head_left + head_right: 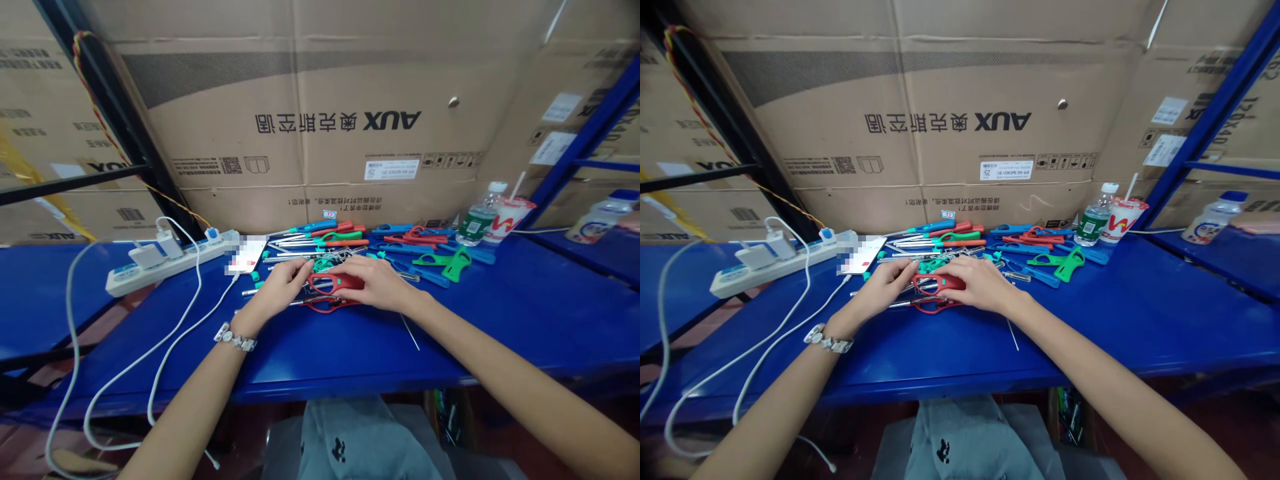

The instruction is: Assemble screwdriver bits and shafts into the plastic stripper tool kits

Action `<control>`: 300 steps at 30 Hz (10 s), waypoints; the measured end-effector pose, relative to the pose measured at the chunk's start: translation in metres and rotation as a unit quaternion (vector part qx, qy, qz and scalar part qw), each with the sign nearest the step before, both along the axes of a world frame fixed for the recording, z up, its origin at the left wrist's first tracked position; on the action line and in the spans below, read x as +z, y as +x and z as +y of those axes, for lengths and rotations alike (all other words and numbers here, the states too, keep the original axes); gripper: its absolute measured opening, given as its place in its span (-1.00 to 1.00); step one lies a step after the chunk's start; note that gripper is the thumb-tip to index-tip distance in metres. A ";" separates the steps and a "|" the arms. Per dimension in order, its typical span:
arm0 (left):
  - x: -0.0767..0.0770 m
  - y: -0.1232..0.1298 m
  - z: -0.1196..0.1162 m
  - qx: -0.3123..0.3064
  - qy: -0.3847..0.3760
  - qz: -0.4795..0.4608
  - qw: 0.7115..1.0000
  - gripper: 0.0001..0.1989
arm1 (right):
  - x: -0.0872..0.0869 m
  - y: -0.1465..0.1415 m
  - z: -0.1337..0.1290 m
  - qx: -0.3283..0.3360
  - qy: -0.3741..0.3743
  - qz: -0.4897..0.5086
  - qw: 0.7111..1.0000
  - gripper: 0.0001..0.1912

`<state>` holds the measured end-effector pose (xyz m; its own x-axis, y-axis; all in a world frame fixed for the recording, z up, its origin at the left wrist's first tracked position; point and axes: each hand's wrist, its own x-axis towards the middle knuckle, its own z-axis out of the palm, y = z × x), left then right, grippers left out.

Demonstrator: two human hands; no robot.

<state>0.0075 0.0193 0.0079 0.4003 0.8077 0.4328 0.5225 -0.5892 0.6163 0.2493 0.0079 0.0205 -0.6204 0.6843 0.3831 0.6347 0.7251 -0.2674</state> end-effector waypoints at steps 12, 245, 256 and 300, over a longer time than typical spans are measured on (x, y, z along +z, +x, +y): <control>-0.006 -0.011 0.013 0.060 0.047 0.073 0.994 -0.82 | -0.007 0.038 0.025 -0.170 0.000 -0.103 0.980 -0.71; -0.014 -0.006 -0.023 -0.154 0.170 0.232 0.945 -0.71 | -0.028 -0.029 -0.025 -0.065 0.090 -0.103 0.988 -0.84; -0.014 -0.004 -0.025 -0.137 0.143 0.217 0.956 -0.71 | -0.020 -0.038 -0.027 -0.100 0.110 -0.140 0.979 -0.86; -0.015 0.006 -0.001 -0.047 0.081 0.246 0.965 -0.79 | -0.033 -0.036 -0.022 -0.160 -0.010 0.008 0.987 -0.79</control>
<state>0.0134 0.0180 -0.0068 0.6572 0.6960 0.2892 0.6679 -0.7156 0.2045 0.2135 -0.0145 -0.0129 -0.3652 0.8519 0.3752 0.8257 0.4826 -0.2920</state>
